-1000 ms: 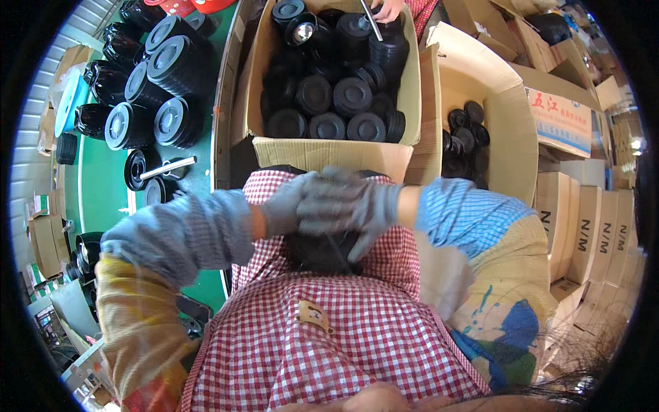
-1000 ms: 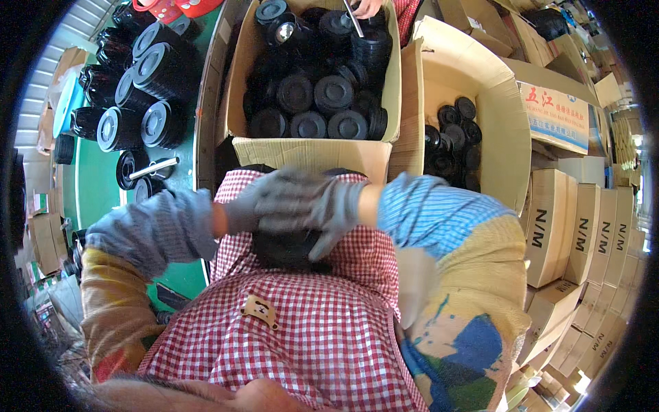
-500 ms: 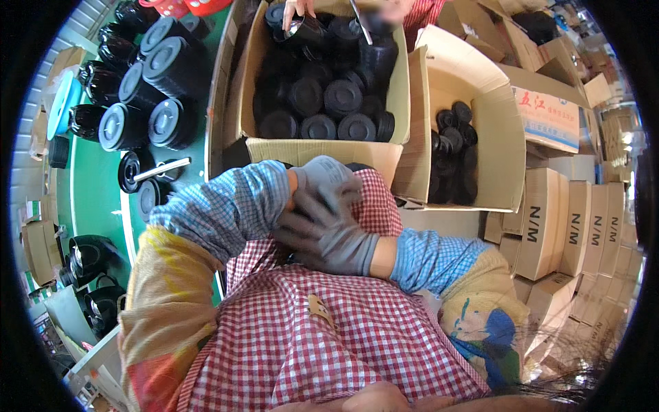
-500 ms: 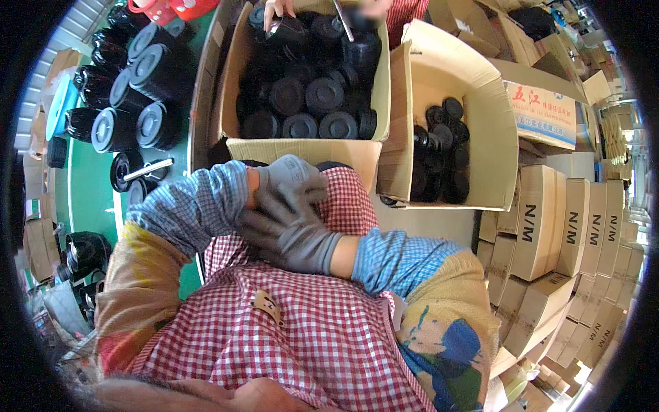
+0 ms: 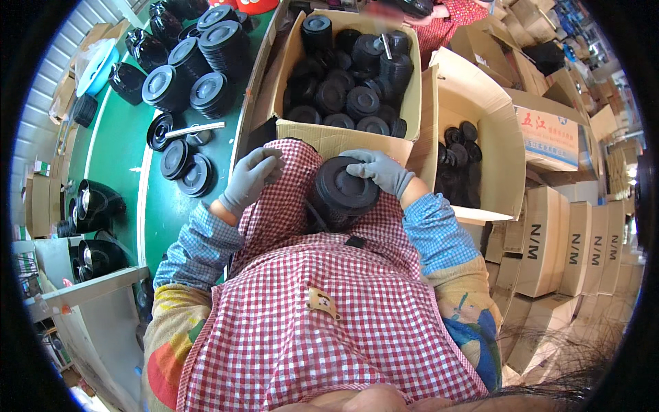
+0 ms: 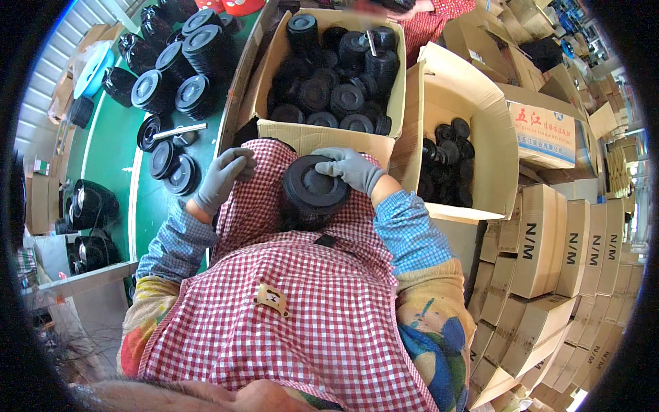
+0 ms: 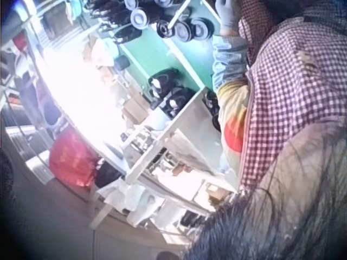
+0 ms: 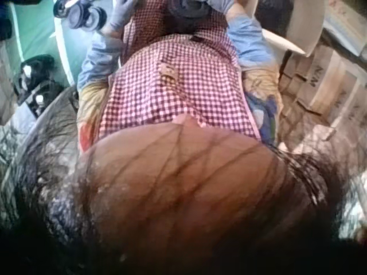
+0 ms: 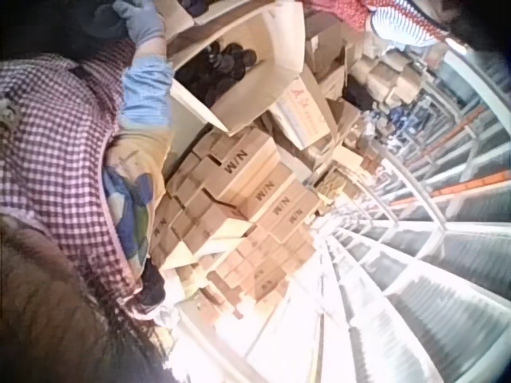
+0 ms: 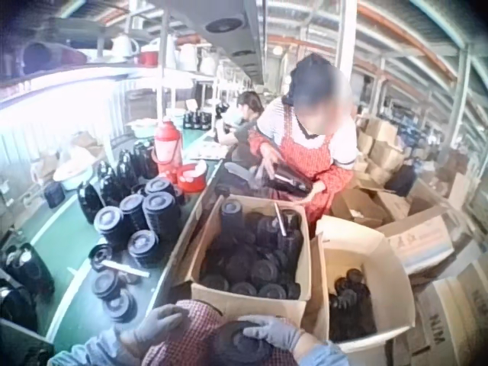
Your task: The person repeatedly picks black plastic containers from a cardboard box, places them on a green worktable, and secures a lid onto each container by hand. The person then returns the sealed containers to the box. Another worker is visible nearby performing similar actions.
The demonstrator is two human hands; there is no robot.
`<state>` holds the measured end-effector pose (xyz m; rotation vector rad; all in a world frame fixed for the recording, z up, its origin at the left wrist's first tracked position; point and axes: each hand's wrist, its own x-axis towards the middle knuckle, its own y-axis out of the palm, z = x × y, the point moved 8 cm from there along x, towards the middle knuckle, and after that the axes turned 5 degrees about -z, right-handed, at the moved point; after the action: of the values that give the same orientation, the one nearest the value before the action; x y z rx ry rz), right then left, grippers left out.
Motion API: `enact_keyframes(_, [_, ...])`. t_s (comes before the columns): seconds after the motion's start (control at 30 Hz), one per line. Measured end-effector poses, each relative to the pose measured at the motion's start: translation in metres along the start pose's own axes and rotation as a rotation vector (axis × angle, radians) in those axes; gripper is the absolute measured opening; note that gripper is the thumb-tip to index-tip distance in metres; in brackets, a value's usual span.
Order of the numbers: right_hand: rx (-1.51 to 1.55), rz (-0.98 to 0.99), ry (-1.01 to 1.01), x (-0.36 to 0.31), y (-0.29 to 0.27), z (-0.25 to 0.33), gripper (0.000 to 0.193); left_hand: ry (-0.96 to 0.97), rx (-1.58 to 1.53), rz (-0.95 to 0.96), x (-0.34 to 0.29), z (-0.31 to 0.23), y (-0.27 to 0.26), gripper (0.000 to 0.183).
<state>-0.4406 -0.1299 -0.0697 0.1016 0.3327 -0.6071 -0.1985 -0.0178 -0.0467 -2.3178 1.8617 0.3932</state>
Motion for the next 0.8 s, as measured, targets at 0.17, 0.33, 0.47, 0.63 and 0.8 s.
enact_keyframes(0.17, [0.032, -0.166, -0.115, -0.028, -0.002, 0.025, 0.059, -0.027, -0.03, 0.068, -0.033, 0.008, 0.003, 0.027])
enact_keyframes(0.33, [-0.009, -0.313, -0.379, -0.083, -0.012, 0.115, 0.076, -0.334, 0.29, 0.279, -0.053, 0.033, 0.012, 0.061])
enact_keyframes(0.47, [-0.079, -0.196, -0.531, -0.082, 0.025, 0.174, 0.079, -0.445, -0.359, 0.501, -0.078, 0.037, 0.033, 0.071])
enact_keyframes(0.63, [-0.188, -0.057, -0.573, -0.036, 0.081, 0.198, 0.093, -0.104, -1.131, 0.308, -0.129, 0.002, -0.038, 0.044])
enact_keyframes(0.8, [-0.097, -0.242, -0.415, 0.028, 0.064, 0.125, 0.045, 0.46, -0.504, -0.465, -0.191, -0.064, -0.225, 0.047])
